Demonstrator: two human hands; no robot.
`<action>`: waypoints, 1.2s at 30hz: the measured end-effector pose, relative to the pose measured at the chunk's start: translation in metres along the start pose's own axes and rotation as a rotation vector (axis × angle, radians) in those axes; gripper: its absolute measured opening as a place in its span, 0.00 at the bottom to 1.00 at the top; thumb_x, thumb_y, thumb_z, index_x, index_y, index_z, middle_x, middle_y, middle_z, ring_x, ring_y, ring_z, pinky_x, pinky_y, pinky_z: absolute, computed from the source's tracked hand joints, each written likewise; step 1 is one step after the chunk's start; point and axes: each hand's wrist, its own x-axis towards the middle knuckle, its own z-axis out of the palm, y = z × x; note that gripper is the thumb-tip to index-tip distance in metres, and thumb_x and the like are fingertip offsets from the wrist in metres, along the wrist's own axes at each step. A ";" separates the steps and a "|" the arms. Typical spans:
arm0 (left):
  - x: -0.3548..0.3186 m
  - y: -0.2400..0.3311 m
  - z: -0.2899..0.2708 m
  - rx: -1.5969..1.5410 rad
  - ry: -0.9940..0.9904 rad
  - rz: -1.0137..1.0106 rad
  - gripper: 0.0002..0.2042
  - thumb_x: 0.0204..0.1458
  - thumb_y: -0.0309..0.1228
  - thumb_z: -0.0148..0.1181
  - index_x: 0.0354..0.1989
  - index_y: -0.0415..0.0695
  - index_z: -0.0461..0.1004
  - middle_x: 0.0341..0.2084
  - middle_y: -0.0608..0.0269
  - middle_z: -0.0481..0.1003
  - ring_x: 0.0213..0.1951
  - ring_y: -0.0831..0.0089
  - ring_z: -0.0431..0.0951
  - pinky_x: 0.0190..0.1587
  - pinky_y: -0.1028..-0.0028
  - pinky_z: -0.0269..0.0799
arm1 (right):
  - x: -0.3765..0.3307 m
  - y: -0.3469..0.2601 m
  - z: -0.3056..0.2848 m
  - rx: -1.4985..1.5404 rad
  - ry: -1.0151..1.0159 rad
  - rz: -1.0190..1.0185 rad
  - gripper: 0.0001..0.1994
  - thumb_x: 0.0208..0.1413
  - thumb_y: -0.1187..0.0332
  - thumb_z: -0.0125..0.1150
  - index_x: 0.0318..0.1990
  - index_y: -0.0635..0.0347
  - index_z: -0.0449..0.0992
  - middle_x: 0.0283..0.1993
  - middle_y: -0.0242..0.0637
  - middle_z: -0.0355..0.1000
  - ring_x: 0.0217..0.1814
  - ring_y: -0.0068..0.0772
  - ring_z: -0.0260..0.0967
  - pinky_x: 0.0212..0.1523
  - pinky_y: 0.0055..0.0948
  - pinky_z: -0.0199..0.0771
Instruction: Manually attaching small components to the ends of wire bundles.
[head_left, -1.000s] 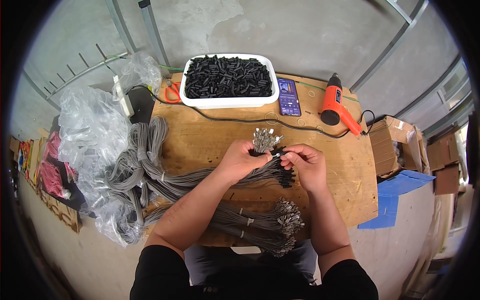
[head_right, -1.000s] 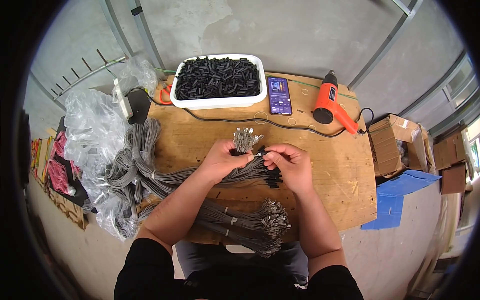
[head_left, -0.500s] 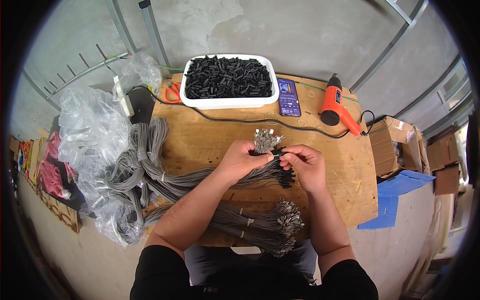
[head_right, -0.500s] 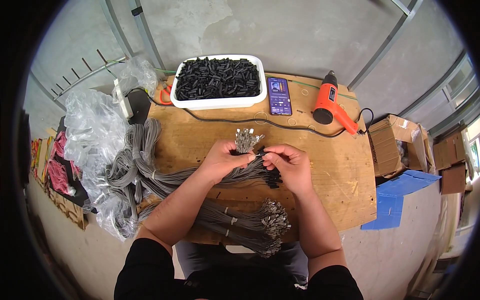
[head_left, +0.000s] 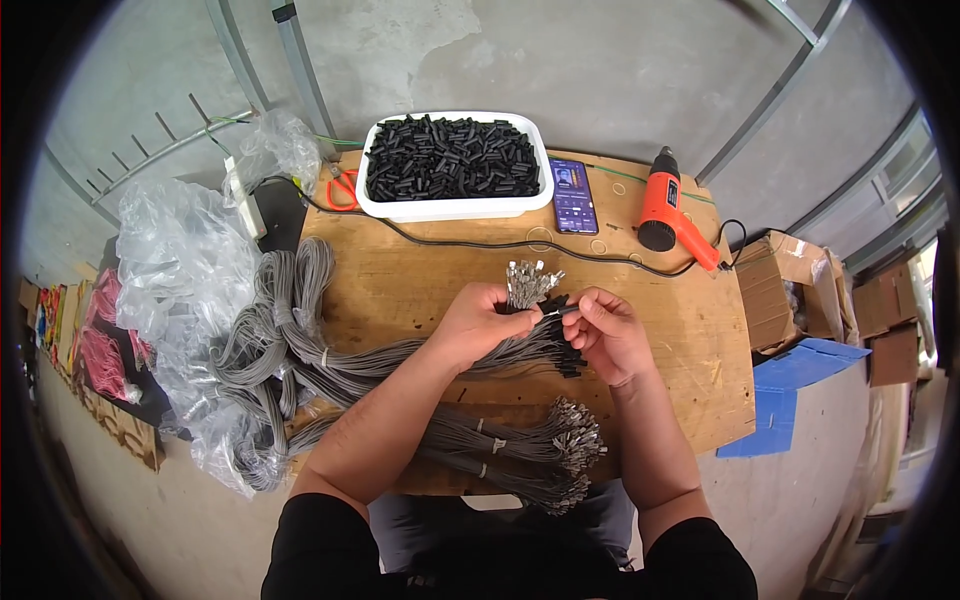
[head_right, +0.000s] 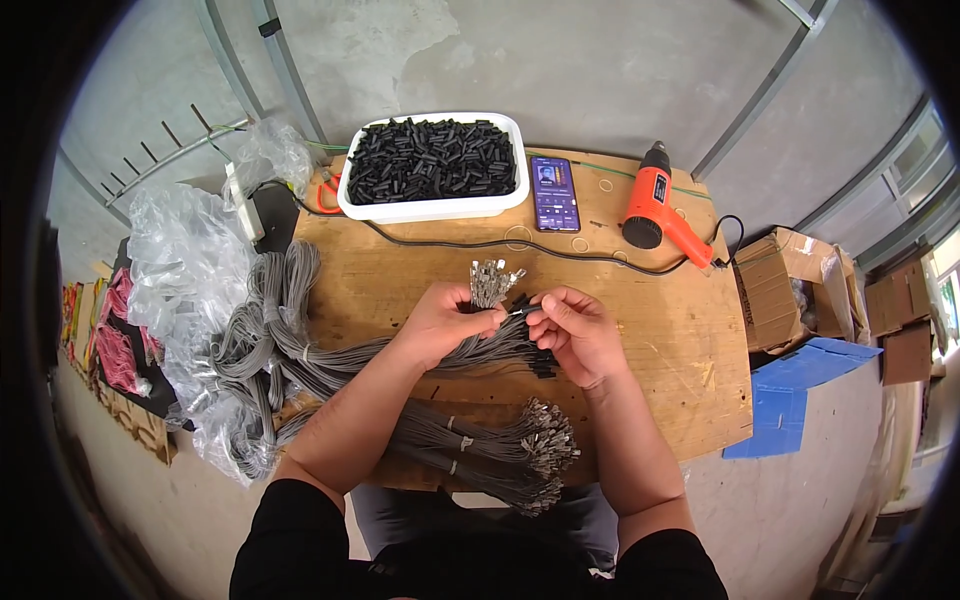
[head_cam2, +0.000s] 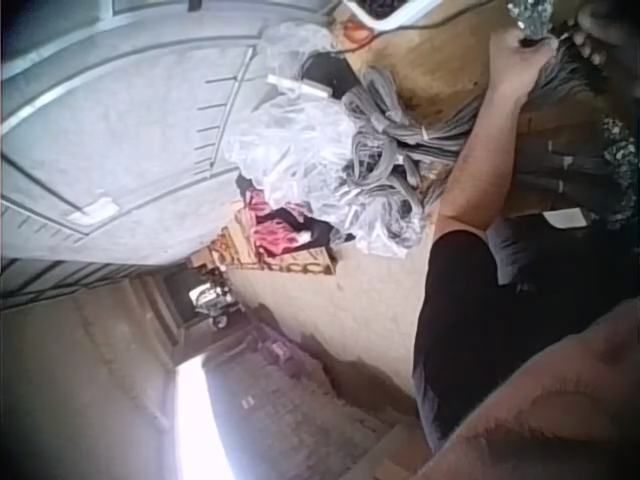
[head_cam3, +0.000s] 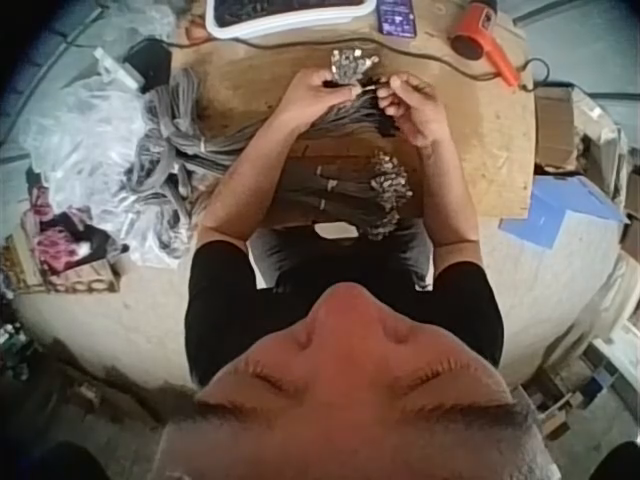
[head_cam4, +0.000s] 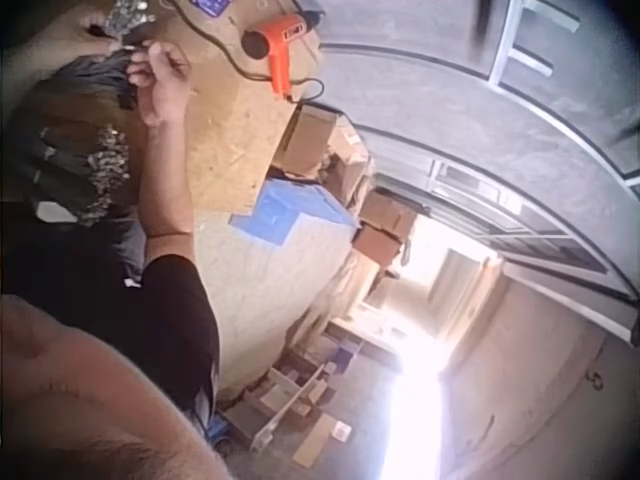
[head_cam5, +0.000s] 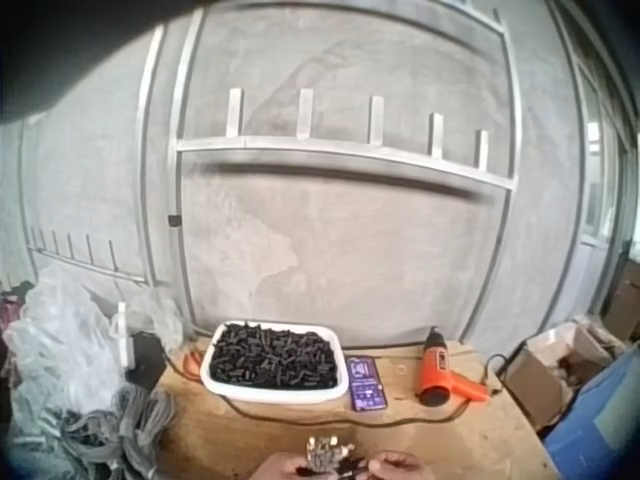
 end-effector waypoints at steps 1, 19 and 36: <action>0.000 0.000 0.000 0.007 0.004 0.001 0.08 0.54 0.29 0.66 0.30 0.37 0.79 0.22 0.68 0.76 0.26 0.83 0.72 0.31 0.80 0.67 | 0.001 0.002 -0.001 0.001 0.000 -0.001 0.09 0.62 0.69 0.61 0.42 0.67 0.77 0.33 0.39 0.79 0.29 0.26 0.77 0.28 0.18 0.79; -0.001 0.003 0.001 0.042 -0.008 -0.041 0.07 0.55 0.28 0.66 0.34 0.37 0.79 0.25 0.68 0.76 0.29 0.82 0.72 0.34 0.79 0.68 | 0.001 0.004 0.001 -0.025 -0.037 0.012 0.10 0.63 0.66 0.60 0.41 0.65 0.77 0.32 0.39 0.79 0.29 0.25 0.77 0.27 0.20 0.79; 0.000 0.001 0.000 -0.169 0.085 -0.066 0.10 0.55 0.27 0.65 0.42 0.34 0.77 0.31 0.62 0.77 0.32 0.75 0.76 0.37 0.76 0.72 | 0.009 0.005 0.003 -1.174 -0.003 -0.676 0.12 0.57 0.74 0.61 0.49 0.61 0.77 0.51 0.42 0.74 0.57 0.41 0.69 0.60 0.35 0.66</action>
